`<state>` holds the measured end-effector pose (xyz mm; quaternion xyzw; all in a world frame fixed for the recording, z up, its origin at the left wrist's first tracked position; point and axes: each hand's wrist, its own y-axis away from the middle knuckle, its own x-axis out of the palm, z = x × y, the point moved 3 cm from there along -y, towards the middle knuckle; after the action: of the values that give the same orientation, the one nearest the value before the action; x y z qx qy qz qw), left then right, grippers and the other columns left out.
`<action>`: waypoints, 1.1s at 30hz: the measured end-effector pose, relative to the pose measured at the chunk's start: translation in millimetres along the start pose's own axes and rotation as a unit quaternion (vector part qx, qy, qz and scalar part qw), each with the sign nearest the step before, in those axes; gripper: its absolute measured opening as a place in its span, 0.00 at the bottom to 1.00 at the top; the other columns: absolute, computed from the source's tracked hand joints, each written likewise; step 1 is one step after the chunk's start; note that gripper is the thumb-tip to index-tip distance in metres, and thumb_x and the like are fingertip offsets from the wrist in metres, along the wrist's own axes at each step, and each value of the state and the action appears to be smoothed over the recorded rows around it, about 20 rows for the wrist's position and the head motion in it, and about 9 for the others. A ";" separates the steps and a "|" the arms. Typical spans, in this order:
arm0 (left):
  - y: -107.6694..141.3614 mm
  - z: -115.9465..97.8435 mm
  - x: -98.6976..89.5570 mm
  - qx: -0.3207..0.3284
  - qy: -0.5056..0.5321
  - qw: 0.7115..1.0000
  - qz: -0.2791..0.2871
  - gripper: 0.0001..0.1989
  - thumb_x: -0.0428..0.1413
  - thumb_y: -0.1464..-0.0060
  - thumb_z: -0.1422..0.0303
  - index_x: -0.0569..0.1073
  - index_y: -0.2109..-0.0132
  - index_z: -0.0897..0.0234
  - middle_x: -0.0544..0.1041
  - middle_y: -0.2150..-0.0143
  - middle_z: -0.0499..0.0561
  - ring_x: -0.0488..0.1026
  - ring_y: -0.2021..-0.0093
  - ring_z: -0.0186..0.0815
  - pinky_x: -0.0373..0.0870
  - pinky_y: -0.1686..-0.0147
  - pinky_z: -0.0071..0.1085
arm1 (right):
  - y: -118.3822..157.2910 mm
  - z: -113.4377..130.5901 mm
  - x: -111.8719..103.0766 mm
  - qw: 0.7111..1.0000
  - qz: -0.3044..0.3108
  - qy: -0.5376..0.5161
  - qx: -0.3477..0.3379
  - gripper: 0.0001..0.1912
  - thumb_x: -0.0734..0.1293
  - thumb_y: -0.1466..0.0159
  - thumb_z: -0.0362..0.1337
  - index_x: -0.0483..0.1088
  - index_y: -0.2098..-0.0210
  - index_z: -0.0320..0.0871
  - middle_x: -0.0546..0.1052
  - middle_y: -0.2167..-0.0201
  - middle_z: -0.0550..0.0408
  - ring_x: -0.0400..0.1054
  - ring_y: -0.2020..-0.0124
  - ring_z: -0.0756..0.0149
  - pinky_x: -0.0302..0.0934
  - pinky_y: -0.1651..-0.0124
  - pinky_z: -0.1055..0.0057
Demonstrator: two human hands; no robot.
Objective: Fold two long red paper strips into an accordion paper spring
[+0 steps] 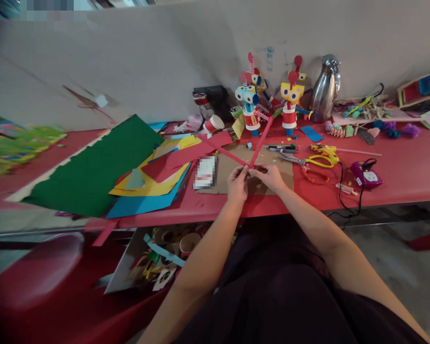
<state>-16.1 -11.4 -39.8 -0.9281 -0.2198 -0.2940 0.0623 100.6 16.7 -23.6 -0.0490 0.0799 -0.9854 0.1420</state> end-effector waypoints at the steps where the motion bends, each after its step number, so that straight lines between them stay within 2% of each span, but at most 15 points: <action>1: 0.6 0.0 0.6 0.001 0.003 1.000 0.000 0.13 0.70 0.66 0.65 0.74 0.74 0.63 0.74 0.78 0.42 0.68 0.78 0.24 0.63 0.74 0.22 | 0.0 0.0 -0.4 1.000 -0.001 0.015 -0.010 0.19 0.75 0.52 0.52 0.78 0.70 0.44 0.80 0.72 0.55 0.72 0.69 0.63 0.65 0.62 0.67; 4: 2.4 0.4 2.8 -0.004 -0.003 1.000 0.009 0.15 0.70 0.67 0.64 0.74 0.74 0.63 0.75 0.78 0.43 0.70 0.76 0.26 0.66 0.71 0.24 | -1.0 -1.1 -2.6 0.999 0.000 0.034 -0.028 0.16 0.72 0.49 0.52 0.79 0.73 0.44 0.81 0.71 0.54 0.73 0.66 0.61 0.65 0.59 0.66; 10: 4.0 0.1 4.6 -0.010 -0.030 0.999 0.038 0.15 0.71 0.68 0.63 0.75 0.73 0.64 0.77 0.76 0.46 0.74 0.73 0.30 0.70 0.66 0.29 | -2.7 -4.5 -5.9 1.000 -0.008 -0.002 -0.009 0.15 0.72 0.49 0.48 0.79 0.70 0.43 0.80 0.72 0.55 0.72 0.69 0.65 0.66 0.61 0.68; 18: 2.1 4.4 0.5 -0.024 -0.045 0.998 0.032 0.11 0.69 0.65 0.67 0.75 0.74 0.65 0.77 0.76 0.46 0.75 0.73 0.31 0.71 0.63 0.31 | -3.1 -2.0 -4.8 1.000 -0.009 0.017 -0.025 0.14 0.71 0.49 0.49 0.76 0.74 0.44 0.78 0.75 0.57 0.71 0.71 0.65 0.65 0.64 0.69; 21: -0.9 6.9 -2.1 -0.043 -0.044 0.997 0.041 0.09 0.68 0.63 0.71 0.75 0.74 0.65 0.78 0.75 0.47 0.76 0.70 0.32 0.72 0.61 0.32 | -4.2 -2.1 -5.4 1.000 -0.008 0.000 -0.006 0.15 0.71 0.49 0.50 0.75 0.76 0.44 0.77 0.78 0.57 0.71 0.73 0.66 0.65 0.64 0.68; 25: -5.1 8.2 -6.3 -0.071 -0.024 0.996 0.043 0.09 0.68 0.61 0.69 0.76 0.71 0.64 0.79 0.72 0.50 0.79 0.66 0.36 0.73 0.60 0.34 | -5.2 -1.7 -5.6 0.999 0.006 -0.046 0.028 0.16 0.73 0.52 0.50 0.75 0.76 0.43 0.78 0.76 0.56 0.72 0.71 0.66 0.66 0.62 0.69; 29: -6.1 7.2 -7.7 -0.078 -0.013 0.996 0.041 0.12 0.69 0.65 0.68 0.76 0.71 0.64 0.80 0.71 0.50 0.79 0.67 0.36 0.74 0.62 0.34 | -4.7 -0.3 -5.1 0.996 0.015 -0.071 0.050 0.15 0.74 0.54 0.49 0.76 0.76 0.43 0.78 0.77 0.57 0.71 0.72 0.67 0.66 0.62 0.69; 33: -5.3 6.2 -6.0 -0.082 -0.004 0.995 0.049 0.14 0.71 0.69 0.69 0.75 0.73 0.64 0.80 0.72 0.48 0.78 0.70 0.34 0.75 0.63 0.32 | -4.7 -0.9 -6.1 0.996 -0.001 -0.065 0.054 0.15 0.75 0.55 0.47 0.77 0.75 0.42 0.78 0.76 0.56 0.70 0.73 0.68 0.65 0.63 0.70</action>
<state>-19.6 -7.4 -48.4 -0.9408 -0.1499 -0.3040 -0.0008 105.1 23.0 -24.1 -0.1050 0.0169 -0.9832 0.1482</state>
